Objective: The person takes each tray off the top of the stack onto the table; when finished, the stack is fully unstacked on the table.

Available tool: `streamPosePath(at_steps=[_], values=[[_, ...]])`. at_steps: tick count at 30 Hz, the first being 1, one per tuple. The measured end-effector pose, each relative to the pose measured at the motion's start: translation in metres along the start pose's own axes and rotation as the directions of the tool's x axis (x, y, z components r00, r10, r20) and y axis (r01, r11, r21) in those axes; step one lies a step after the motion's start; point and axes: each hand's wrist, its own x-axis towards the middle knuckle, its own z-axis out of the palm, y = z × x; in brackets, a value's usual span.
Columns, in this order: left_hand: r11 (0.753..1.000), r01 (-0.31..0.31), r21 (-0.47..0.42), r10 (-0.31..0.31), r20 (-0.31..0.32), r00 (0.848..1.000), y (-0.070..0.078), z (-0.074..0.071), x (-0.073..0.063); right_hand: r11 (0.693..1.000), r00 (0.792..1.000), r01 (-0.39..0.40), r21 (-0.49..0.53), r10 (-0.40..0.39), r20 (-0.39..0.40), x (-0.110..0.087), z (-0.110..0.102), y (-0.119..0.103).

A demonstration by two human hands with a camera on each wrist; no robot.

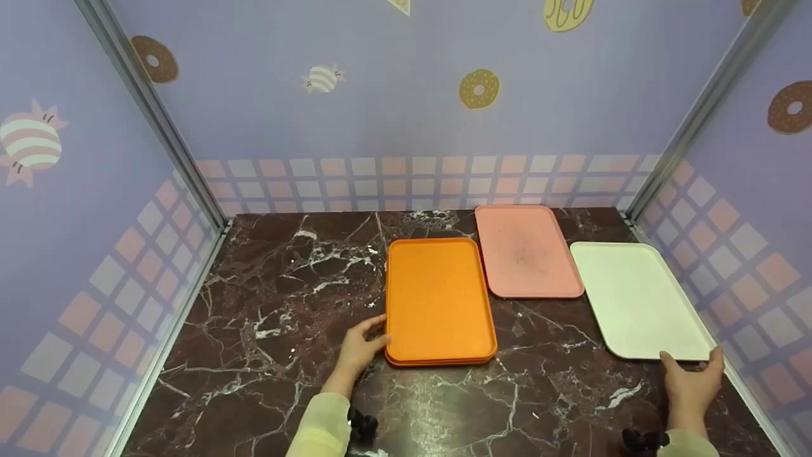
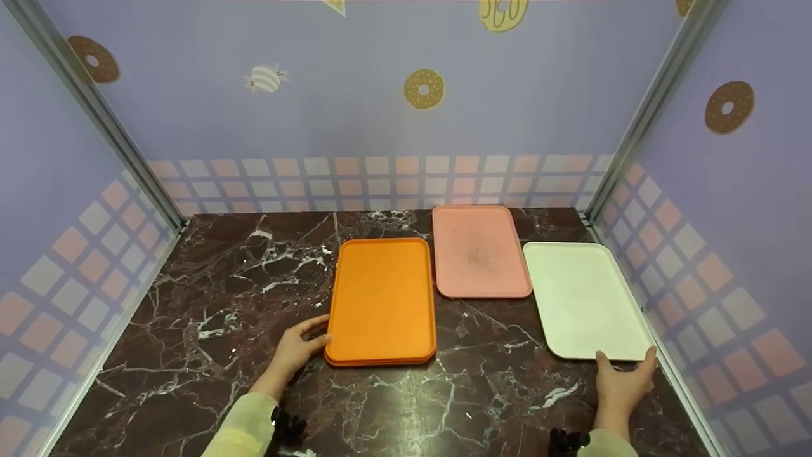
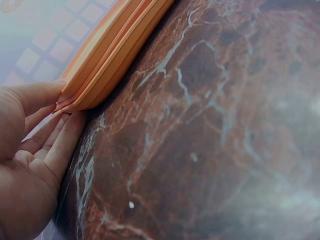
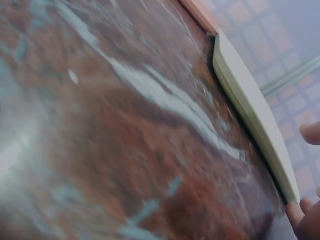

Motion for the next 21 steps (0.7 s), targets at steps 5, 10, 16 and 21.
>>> streamPosePath(at_steps=[5, 10, 16, 21], values=[[1.000, 0.001, 0.005, -0.001, -0.002, 1.000, 0.001, 0.000, 0.000, 0.997, 0.997, 0.083, 0.003, -0.083, 0.003, -0.015, 0.008, -0.007], [1.000, 0.005, 0.031, -0.004, -0.005, 1.000, -0.002, -0.001, 0.000, 0.985, 0.985, 0.171, -0.010, -0.171, 0.022, -0.029, 0.020, -0.013], [1.000, -0.010, 0.017, 0.011, -0.016, 1.000, -0.003, -0.001, 0.000, 0.976, 0.972, 0.219, 0.004, -0.218, 0.088, -0.041, 0.036, -0.022], [0.999, -0.044, 0.027, 0.044, -0.008, 0.999, -0.001, -0.002, -0.001, 0.968, 0.960, 0.244, 0.049, -0.249, 0.126, -0.055, 0.051, -0.026]])
